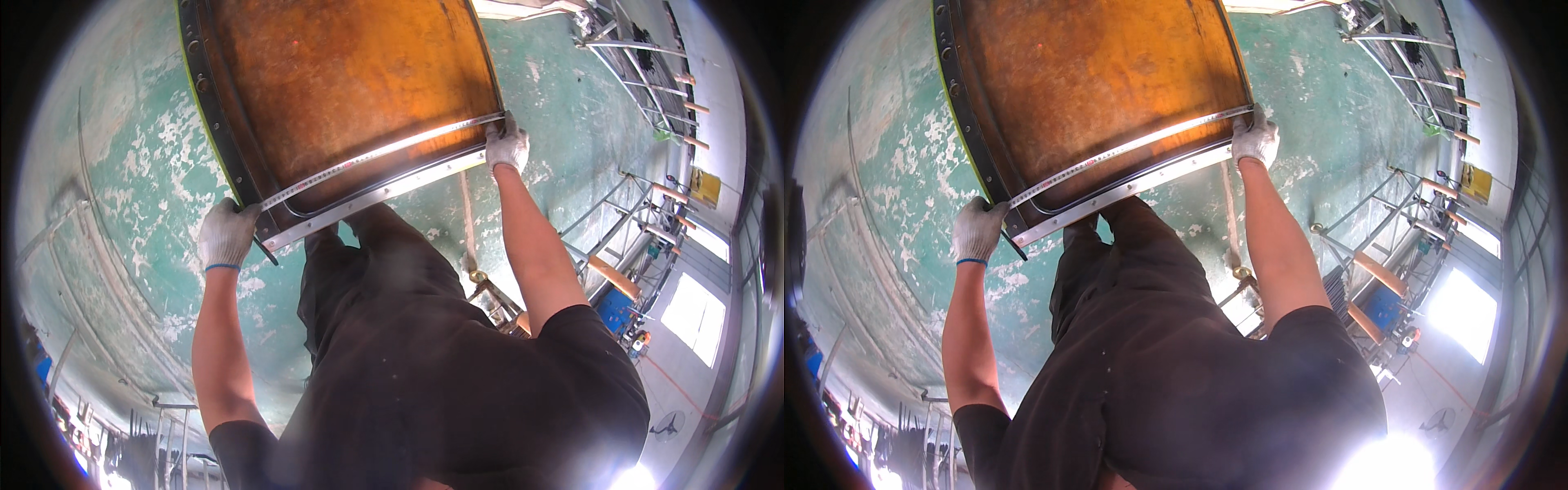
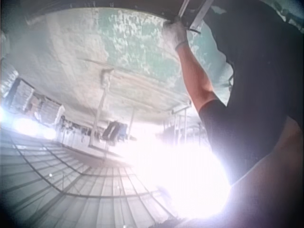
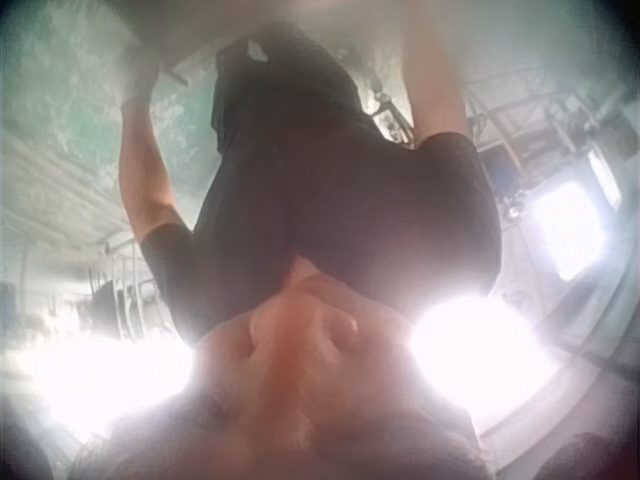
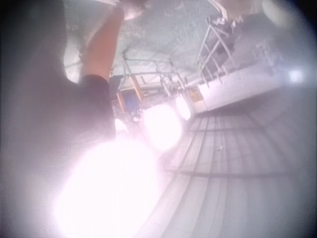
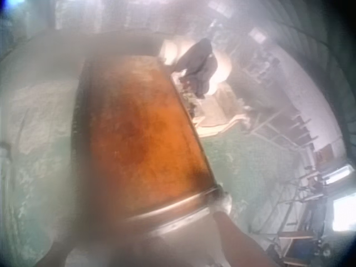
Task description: The person operates a metal rod bending machine in a workshop. They adjust the machine, feed multiple straight metal rods through the bending mechanism, and then measure the resulting bent rods with a tape measure on a wooden workbench.
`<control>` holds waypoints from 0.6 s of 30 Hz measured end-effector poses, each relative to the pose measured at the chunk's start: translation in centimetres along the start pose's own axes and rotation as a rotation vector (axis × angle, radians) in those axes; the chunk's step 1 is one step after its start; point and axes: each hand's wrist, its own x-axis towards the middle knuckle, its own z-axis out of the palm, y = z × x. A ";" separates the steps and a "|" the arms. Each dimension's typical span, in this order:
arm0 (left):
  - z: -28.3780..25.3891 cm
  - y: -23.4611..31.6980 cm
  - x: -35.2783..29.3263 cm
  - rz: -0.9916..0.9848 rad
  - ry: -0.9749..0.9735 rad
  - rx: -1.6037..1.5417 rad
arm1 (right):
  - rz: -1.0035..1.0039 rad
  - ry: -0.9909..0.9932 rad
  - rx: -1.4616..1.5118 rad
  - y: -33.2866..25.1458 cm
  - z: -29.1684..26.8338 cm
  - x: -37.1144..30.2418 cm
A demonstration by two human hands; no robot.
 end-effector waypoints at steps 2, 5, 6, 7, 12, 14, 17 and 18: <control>0.2 -0.3 0.3 0.004 0.009 0.023 | -0.029 0.034 -0.084 0.6 0.0 0.6; -0.5 0.3 0.4 -0.037 -0.014 0.069 | -0.072 0.014 -0.079 1.5 0.9 1.0; -0.8 0.6 0.4 -0.043 -0.033 0.058 | -0.033 -0.006 -0.073 0.9 0.4 0.9; -0.9 0.7 0.5 -0.052 -0.051 0.078 | -0.032 0.007 -0.076 1.7 1.1 1.4; -0.5 0.2 1.4 -0.075 -0.112 0.112 | -0.050 0.008 -0.068 1.9 1.4 2.0; -0.6 0.2 1.6 -0.063 -0.128 0.124 | -0.059 0.027 -0.072 2.2 1.8 2.2; -0.8 0.2 1.6 -0.054 -0.137 0.120 | -0.063 0.054 -0.068 2.7 2.2 2.3; -0.9 0.2 1.6 -0.053 -0.136 0.115 | -0.065 0.056 -0.063 2.9 2.3 2.5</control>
